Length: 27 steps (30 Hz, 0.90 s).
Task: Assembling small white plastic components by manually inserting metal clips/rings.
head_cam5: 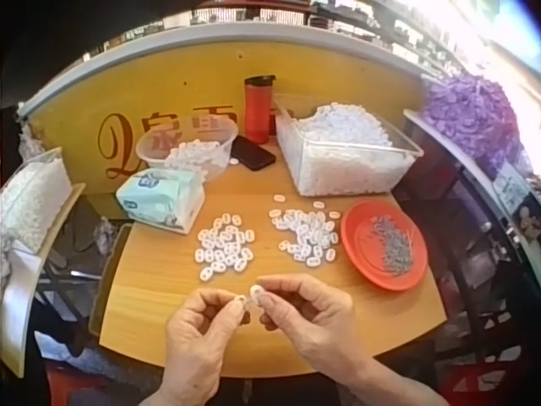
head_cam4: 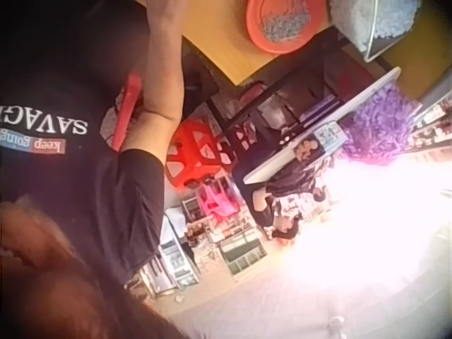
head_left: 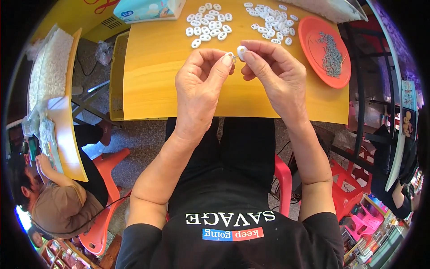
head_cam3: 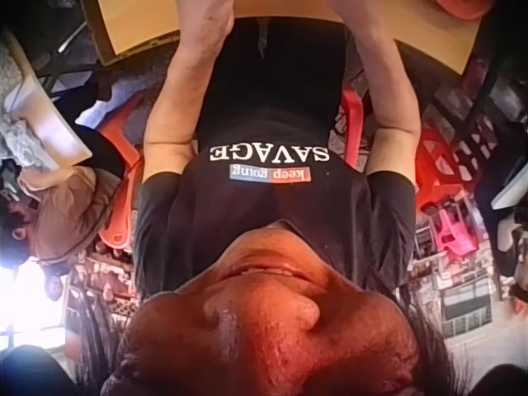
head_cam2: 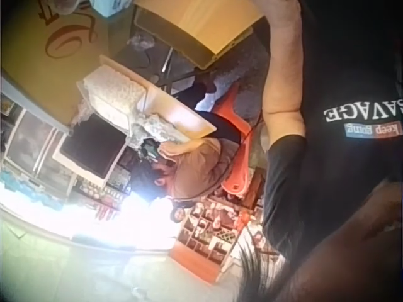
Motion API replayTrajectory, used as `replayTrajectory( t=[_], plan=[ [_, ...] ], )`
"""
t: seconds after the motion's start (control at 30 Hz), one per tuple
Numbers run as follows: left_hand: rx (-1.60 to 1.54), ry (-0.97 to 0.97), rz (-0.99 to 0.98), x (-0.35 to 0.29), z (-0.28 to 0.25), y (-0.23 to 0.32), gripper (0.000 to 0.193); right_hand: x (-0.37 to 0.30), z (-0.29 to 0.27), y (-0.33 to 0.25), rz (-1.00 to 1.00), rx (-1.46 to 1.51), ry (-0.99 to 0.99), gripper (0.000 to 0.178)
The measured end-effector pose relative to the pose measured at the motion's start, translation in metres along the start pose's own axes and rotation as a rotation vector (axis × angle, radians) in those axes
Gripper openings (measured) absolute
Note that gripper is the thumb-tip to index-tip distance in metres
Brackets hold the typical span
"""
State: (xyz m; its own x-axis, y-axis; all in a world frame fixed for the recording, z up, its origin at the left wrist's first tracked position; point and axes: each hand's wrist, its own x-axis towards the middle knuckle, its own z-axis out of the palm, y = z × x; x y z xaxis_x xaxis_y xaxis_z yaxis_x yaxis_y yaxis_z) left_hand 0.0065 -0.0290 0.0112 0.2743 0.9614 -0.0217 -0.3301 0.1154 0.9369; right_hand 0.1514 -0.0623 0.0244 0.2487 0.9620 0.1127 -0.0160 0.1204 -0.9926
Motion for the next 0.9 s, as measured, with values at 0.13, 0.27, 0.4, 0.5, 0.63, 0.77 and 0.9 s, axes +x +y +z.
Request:
replayTrajectory(
  t=[0.13,0.27,0.4,0.5,0.63,0.77,0.9],
  plan=[
    [0.008,0.012,-0.012,0.001,-0.001,-0.001,0.012,0.002,0.001,0.005,-0.142,-0.232,0.001,0.022],
    [-0.023,0.027,-0.018,0.000,0.000,-0.003,0.012,0.001,0.005,0.004,-0.136,-0.240,-0.023,0.021],
    [-0.041,0.043,-0.032,-0.001,0.000,-0.001,0.012,0.002,0.007,-0.001,-0.025,-0.131,-0.018,0.020],
    [-0.043,0.037,-0.032,-0.003,0.000,0.001,0.012,0.002,0.006,-0.004,0.019,-0.097,-0.026,0.019],
    [-0.075,0.024,-0.048,-0.005,-0.001,0.002,0.011,0.002,0.005,-0.006,0.038,-0.080,-0.046,0.018],
    [-0.150,0.029,-0.075,-0.008,0.001,0.003,0.013,-0.001,0.008,-0.005,0.030,-0.054,-0.037,0.019],
    [-0.136,-0.022,-0.100,-0.006,-0.001,0.002,0.015,0.002,0.001,0.000,0.090,0.080,-0.066,0.020]
  ],
)
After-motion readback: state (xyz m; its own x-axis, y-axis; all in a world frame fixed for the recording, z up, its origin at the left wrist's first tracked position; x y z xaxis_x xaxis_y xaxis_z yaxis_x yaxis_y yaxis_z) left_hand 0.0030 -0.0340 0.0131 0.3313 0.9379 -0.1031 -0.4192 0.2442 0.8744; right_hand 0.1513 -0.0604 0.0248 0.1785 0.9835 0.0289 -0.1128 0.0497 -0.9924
